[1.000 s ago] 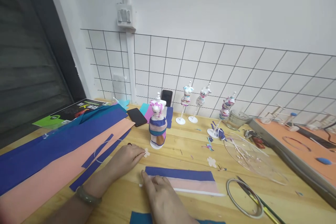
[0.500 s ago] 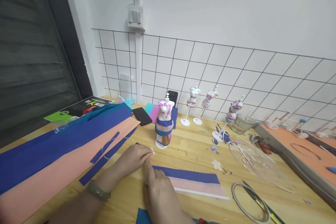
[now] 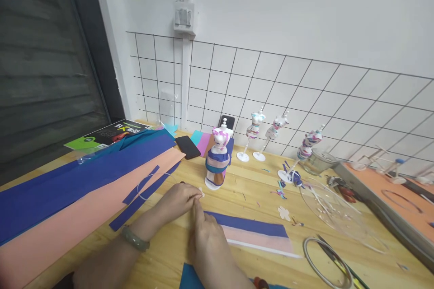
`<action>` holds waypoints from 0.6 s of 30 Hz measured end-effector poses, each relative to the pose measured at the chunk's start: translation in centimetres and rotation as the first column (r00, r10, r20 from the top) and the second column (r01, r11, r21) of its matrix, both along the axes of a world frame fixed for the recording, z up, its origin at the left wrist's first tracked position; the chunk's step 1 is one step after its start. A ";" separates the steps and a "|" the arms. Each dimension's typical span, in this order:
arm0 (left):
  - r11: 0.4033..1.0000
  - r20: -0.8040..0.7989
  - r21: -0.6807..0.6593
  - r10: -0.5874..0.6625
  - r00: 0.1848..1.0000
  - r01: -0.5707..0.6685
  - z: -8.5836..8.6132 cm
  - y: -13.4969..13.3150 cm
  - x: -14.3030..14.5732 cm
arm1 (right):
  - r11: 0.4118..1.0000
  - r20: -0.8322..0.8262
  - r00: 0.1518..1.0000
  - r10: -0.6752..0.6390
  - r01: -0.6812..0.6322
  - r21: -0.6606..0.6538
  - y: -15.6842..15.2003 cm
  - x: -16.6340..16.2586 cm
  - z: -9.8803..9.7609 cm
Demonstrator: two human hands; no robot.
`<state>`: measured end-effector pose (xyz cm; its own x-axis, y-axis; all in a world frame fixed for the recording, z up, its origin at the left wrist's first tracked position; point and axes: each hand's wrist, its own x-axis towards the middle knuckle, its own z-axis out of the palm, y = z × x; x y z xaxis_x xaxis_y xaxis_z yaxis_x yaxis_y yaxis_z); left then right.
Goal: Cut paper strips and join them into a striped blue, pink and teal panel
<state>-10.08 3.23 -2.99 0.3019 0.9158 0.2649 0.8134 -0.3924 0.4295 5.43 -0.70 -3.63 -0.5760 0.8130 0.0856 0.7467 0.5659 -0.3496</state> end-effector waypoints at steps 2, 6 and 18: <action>1.000 0.005 0.001 -0.002 1.000 0.002 0.1 0.0 0.0 | 0.999 -0.024 1.000 -0.007 0.006 -0.035 0.0 0.2 0.3; 1.000 0.011 0.005 -0.006 1.000 0.006 0.2 -0.1 0.0 | 0.990 -0.075 0.997 -0.021 0.011 -0.139 0.0 1.0 1.2; 1.000 0.005 0.009 0.015 1.000 -0.015 0.4 -0.1 0.1 | 0.981 -0.094 0.987 -0.128 0.112 -0.156 0.7 6.1 0.5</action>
<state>-10.01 3.09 -2.63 0.2865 0.9178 0.2748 0.8170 -0.3839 0.4303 11.57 0.00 -3.16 -0.4678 0.8838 0.0111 0.7617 0.4095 -0.5022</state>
